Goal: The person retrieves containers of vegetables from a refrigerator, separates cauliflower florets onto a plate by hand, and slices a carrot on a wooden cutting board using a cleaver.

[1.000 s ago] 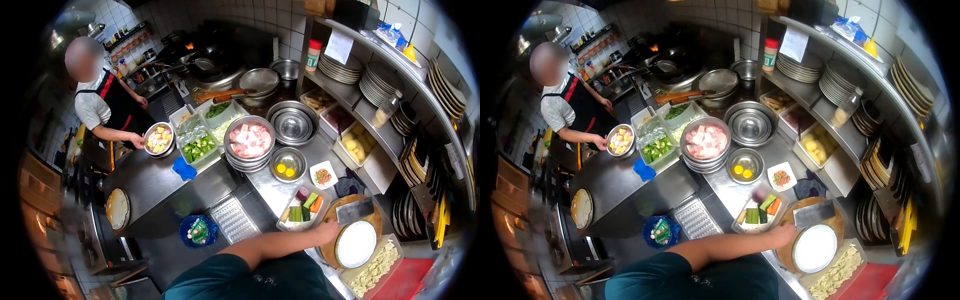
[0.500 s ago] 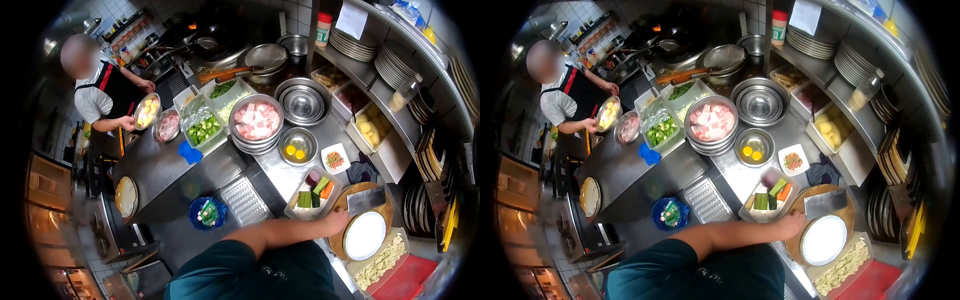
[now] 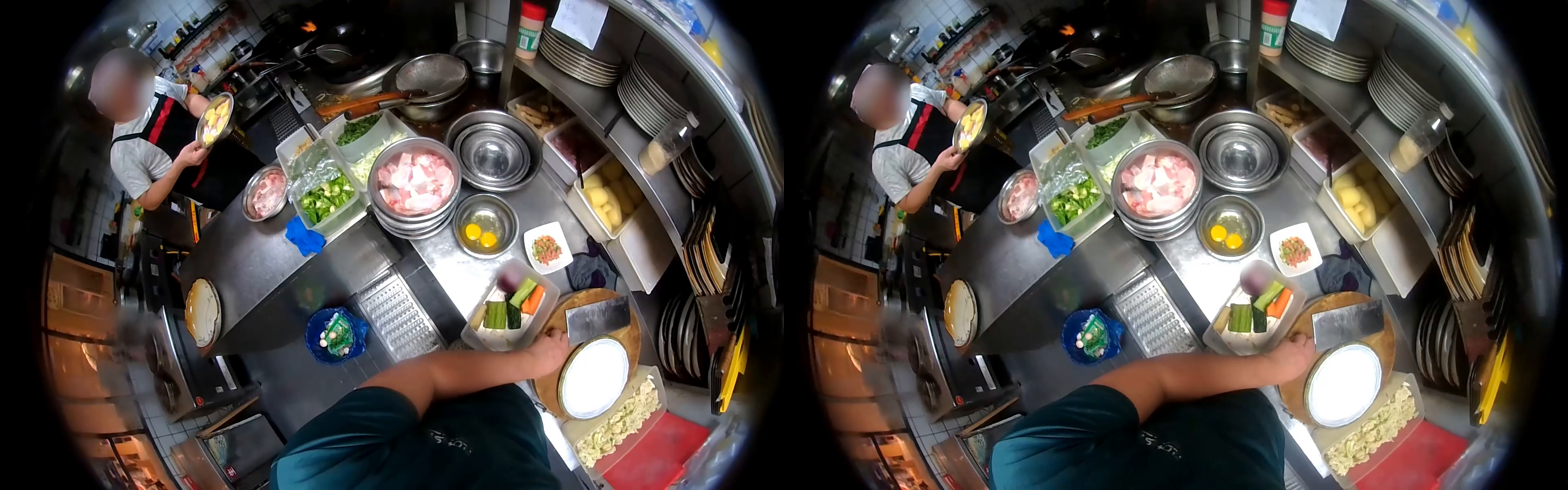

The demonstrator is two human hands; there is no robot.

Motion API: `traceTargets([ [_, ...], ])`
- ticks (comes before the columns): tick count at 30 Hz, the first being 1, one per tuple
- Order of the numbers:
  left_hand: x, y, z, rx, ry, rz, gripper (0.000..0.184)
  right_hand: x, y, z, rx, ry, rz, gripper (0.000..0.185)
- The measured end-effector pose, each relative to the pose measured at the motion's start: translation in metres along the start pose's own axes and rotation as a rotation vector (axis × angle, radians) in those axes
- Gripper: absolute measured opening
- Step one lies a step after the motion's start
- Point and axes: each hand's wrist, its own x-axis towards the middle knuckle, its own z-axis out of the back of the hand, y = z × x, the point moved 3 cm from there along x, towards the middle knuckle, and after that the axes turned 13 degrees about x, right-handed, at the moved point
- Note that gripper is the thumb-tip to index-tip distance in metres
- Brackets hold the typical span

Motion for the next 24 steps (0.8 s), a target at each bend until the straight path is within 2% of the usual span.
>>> traceTargets([
  [7, 0.007, -0.004, -0.009, -0.139, 0.095, -0.017, 0.027, -0.008, -0.013, 0.002, 0.050, -0.035, 0.005, 0.030],
  [11, 0.006, -0.007, -0.020, -0.117, 0.084, 0.042, 0.024, -0.020, -0.035, 0.004, 0.101, -0.064, 0.007, 0.031],
  [14, 0.006, 0.000, -0.007, -0.143, 0.039, -0.004, 0.021, -0.048, -0.081, -0.002, 0.186, -0.114, -0.010, 0.031],
  [17, -0.001, -0.001, -0.030, -0.102, -0.040, -0.109, 0.020, -0.083, -0.142, -0.028, 0.290, -0.148, -0.059, 0.032],
  [19, -0.004, 0.000, -0.045, 0.004, -0.037, -0.262, 0.020, -0.104, -0.182, -0.053, 0.347, -0.156, -0.097, 0.032],
  [20, -0.005, 0.011, -0.017, -0.120, -0.113, -0.146, 0.020, -0.114, -0.199, -0.068, 0.375, -0.154, -0.115, 0.032],
  [23, -0.001, 0.011, -0.025, -0.284, -0.107, -0.083, 0.021, -0.143, -0.244, -0.115, 0.472, -0.174, -0.174, 0.033],
  [24, 0.004, 0.012, -0.001, -0.278, 0.039, -0.086, 0.025, -0.152, -0.257, -0.131, 0.507, -0.182, -0.193, 0.033],
])
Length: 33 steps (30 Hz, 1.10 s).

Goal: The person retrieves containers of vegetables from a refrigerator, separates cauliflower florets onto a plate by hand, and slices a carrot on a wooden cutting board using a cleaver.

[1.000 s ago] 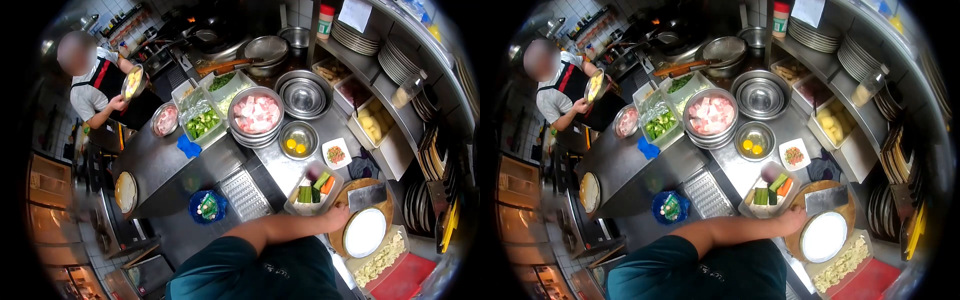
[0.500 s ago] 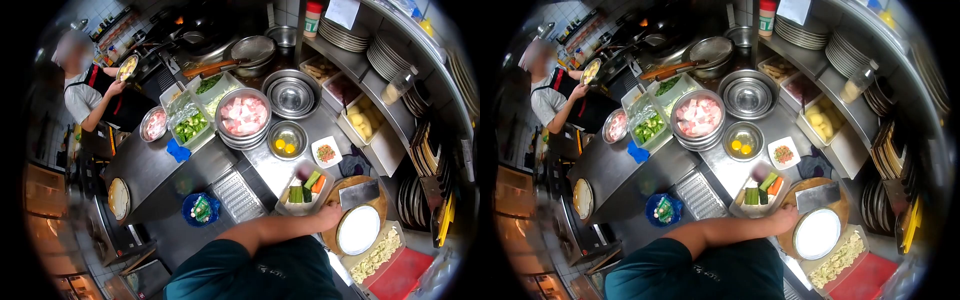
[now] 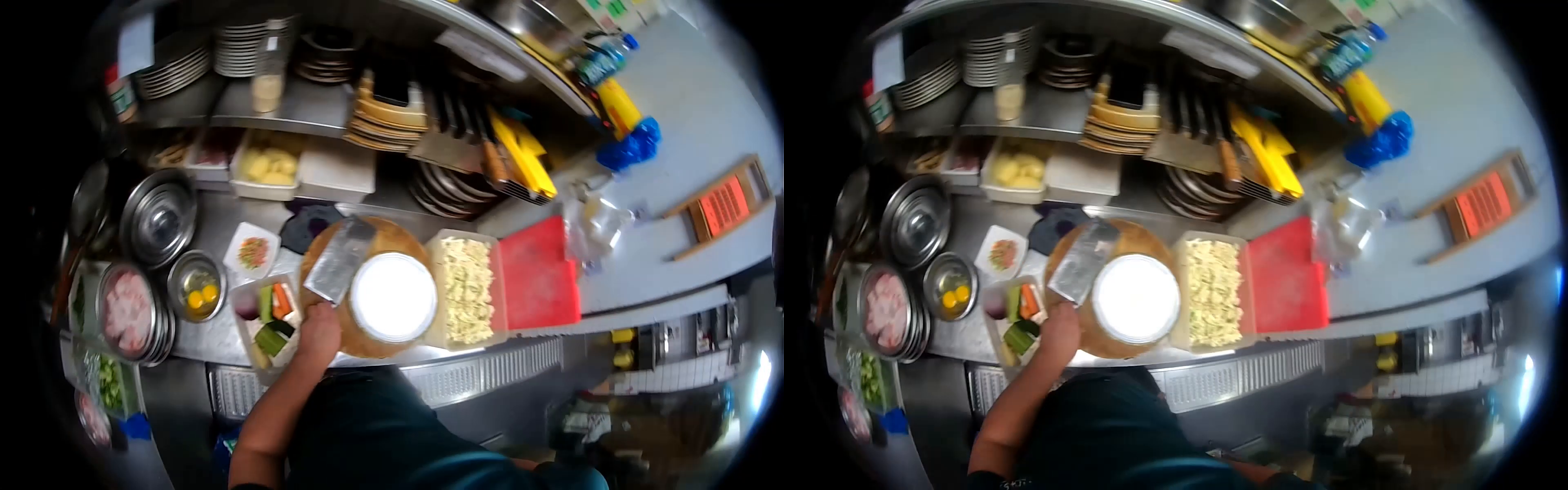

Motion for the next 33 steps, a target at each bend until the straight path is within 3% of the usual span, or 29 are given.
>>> traceTargets([
  [6, 0.001, -0.002, 0.019, 0.100, 0.035, 0.012, 0.026, 0.001, -0.046, -0.004, 0.155, -0.034, -0.077, 0.034],
  [11, 0.001, -0.005, 0.016, 0.207, -0.153, 0.017, 0.029, 0.025, -0.052, 0.004, 0.229, -0.021, -0.050, 0.035],
  [20, 0.001, -0.010, 0.021, 0.031, -0.279, 0.030, 0.019, 0.085, -0.056, 0.024, 0.275, 0.148, 0.022, 0.036],
  [23, 0.007, -0.014, 0.016, 0.100, -0.336, 0.107, 0.017, 0.093, -0.028, 0.058, 0.272, 0.187, 0.077, 0.037],
  [24, 0.018, -0.021, 0.028, 0.091, -0.387, 0.114, 0.017, 0.062, 0.015, 0.074, 0.313, 0.104, 0.046, 0.032],
  [25, 0.030, -0.022, 0.031, 0.131, -0.388, 0.116, 0.018, 0.084, 0.014, 0.098, 0.076, 0.170, 0.321, 0.028],
  [26, 0.043, -0.023, 0.033, 0.167, -0.371, 0.120, 0.020, 0.029, 0.074, 0.109, 0.082, 0.052, 0.397, 0.024],
  [29, 0.092, -0.021, 0.036, 0.138, -0.338, 0.170, 0.021, 0.002, 0.155, 0.135, 0.188, -0.278, 0.754, 0.016],
  [33, 0.131, -0.009, 0.021, 0.152, -0.248, 0.193, 0.028, 0.017, 0.233, 0.173, -0.162, -0.777, 1.150, 0.045],
])
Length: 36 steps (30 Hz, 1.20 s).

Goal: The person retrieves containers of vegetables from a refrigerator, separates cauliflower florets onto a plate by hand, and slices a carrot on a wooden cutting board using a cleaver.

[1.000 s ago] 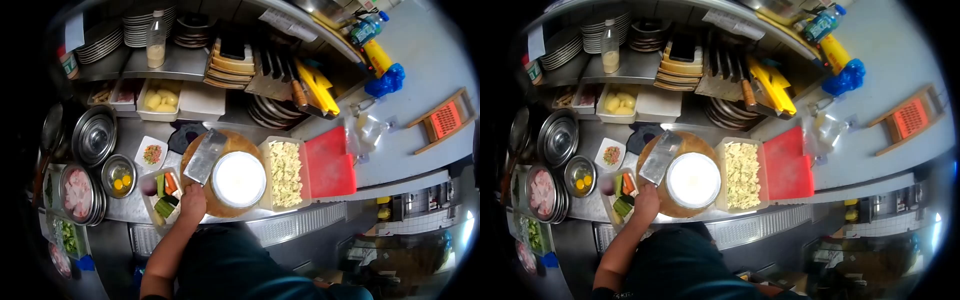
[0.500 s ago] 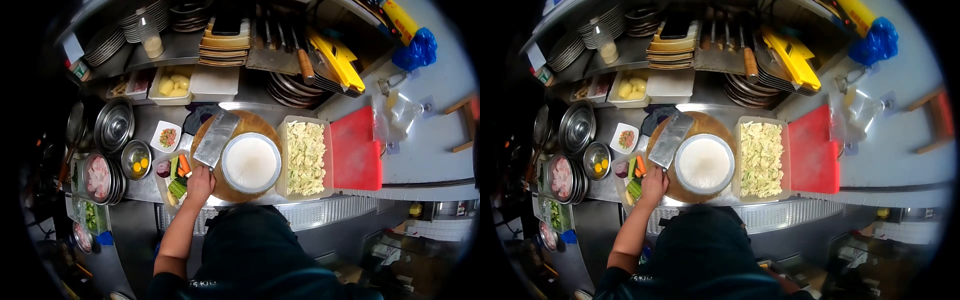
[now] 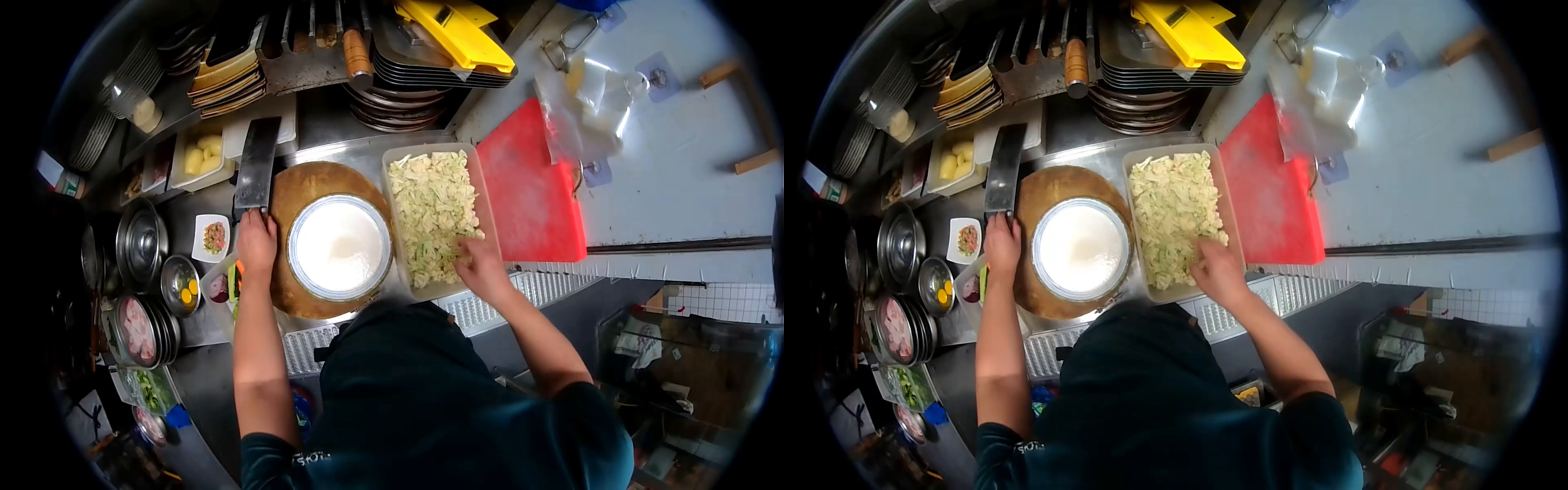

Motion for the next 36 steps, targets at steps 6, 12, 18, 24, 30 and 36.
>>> traceTargets([
  [6, -0.009, -0.017, 0.030, -0.028, -0.159, -0.001, 0.043, 0.101, -0.037, -0.022, -0.585, 0.119, -0.009, 0.106],
  [12, -0.079, -0.041, 0.032, -0.137, 0.169, 0.187, 0.046, 0.140, -0.054, -0.031, -0.552, 0.249, -0.219, 0.118],
  [18, -0.085, -0.032, -0.007, -0.470, 0.220, 0.473, 0.028, 0.137, -0.075, -0.029, -0.399, 0.178, -0.107, 0.111],
  [24, -0.030, -0.106, 0.058, -0.042, -0.111, -0.043, 0.050, 0.094, -0.065, -0.018, -0.102, -0.121, 0.000, 0.094],
  [30, -0.047, -0.245, 0.061, -0.673, 0.301, -0.377, 0.050, 0.018, -0.077, -0.012, -0.002, -0.009, -0.191, 0.089],
  [36, -0.091, -0.315, -0.036, -1.072, 0.985, 0.358, 0.052, -0.011, -0.090, -0.012, 0.223, -0.121, -0.316, 0.086],
])
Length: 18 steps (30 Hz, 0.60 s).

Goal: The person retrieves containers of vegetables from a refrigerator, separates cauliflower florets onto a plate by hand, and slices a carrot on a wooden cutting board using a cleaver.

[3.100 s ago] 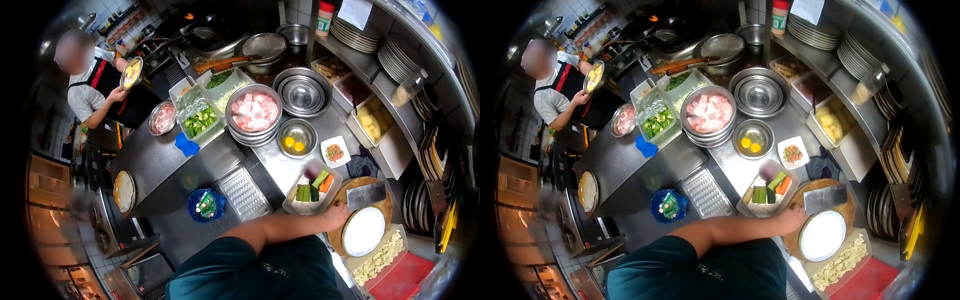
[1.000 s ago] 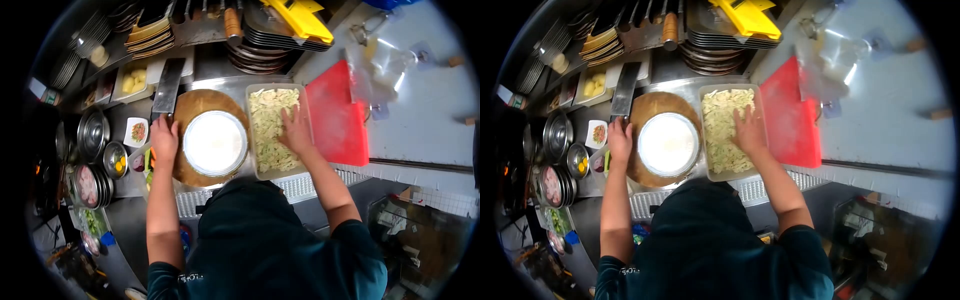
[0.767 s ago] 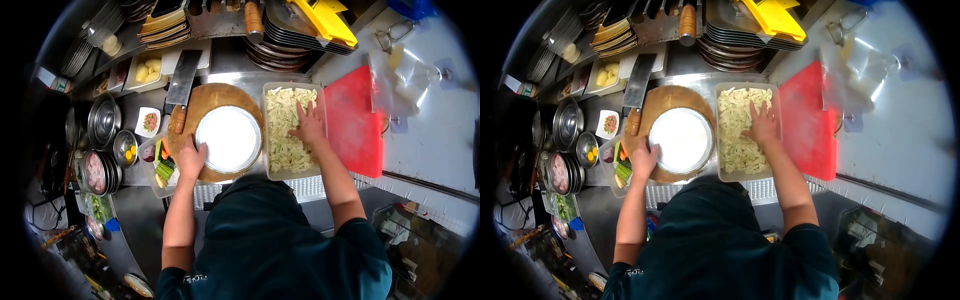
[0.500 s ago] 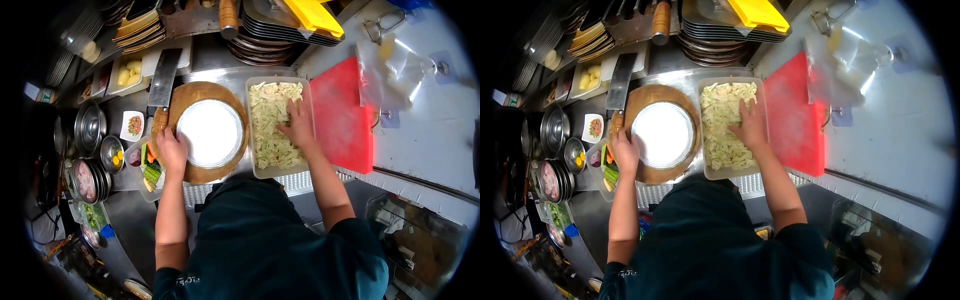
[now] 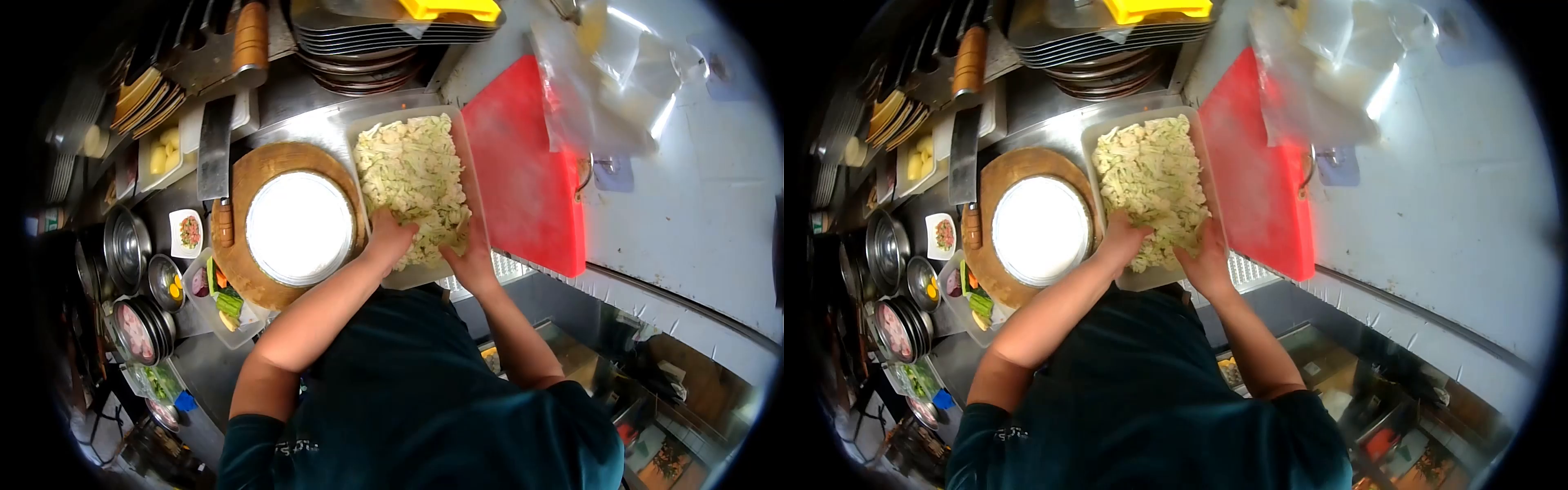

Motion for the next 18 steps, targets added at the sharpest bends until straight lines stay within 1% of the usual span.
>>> traceTargets([
  [1, 0.015, 0.020, -0.010, 0.100, -0.141, -0.070, 0.053, 0.000, -0.002, -0.001, -0.051, -0.049, 0.031, 0.083],
  [2, 0.015, 0.020, -0.015, 0.209, -0.255, -0.168, 0.052, 0.001, -0.005, -0.005, -0.103, -0.097, 0.063, 0.080],
  [4, 0.006, 0.007, -0.017, 0.423, -0.355, -0.305, 0.049, 0.001, -0.005, -0.008, -0.219, -0.151, 0.149, 0.073],
  [6, -0.002, -0.006, -0.006, 0.635, -0.326, -0.385, 0.046, 0.004, -0.003, -0.010, -0.351, -0.166, 0.263, 0.066],
  [9, 0.004, -0.023, 0.000, 0.762, -0.144, -0.470, 0.038, 0.010, -0.001, -0.010, -0.247, -0.168, 0.243, 0.046],
  [12, 0.008, -0.036, -0.009, 1.000, -0.045, -0.528, 0.030, 0.017, -0.002, -0.013, -0.214, -0.212, 0.271, 0.031],
  [15, 0.015, -0.035, -0.017, 1.167, -0.037, -0.666, 0.024, 0.026, -0.005, -0.012, -0.138, -0.180, 0.265, 0.024],
  [18, 0.008, -0.037, -0.015, 1.068, -0.132, -0.728, 0.020, 0.031, -0.001, -0.007, -0.112, -0.196, 0.274, 0.021],
])
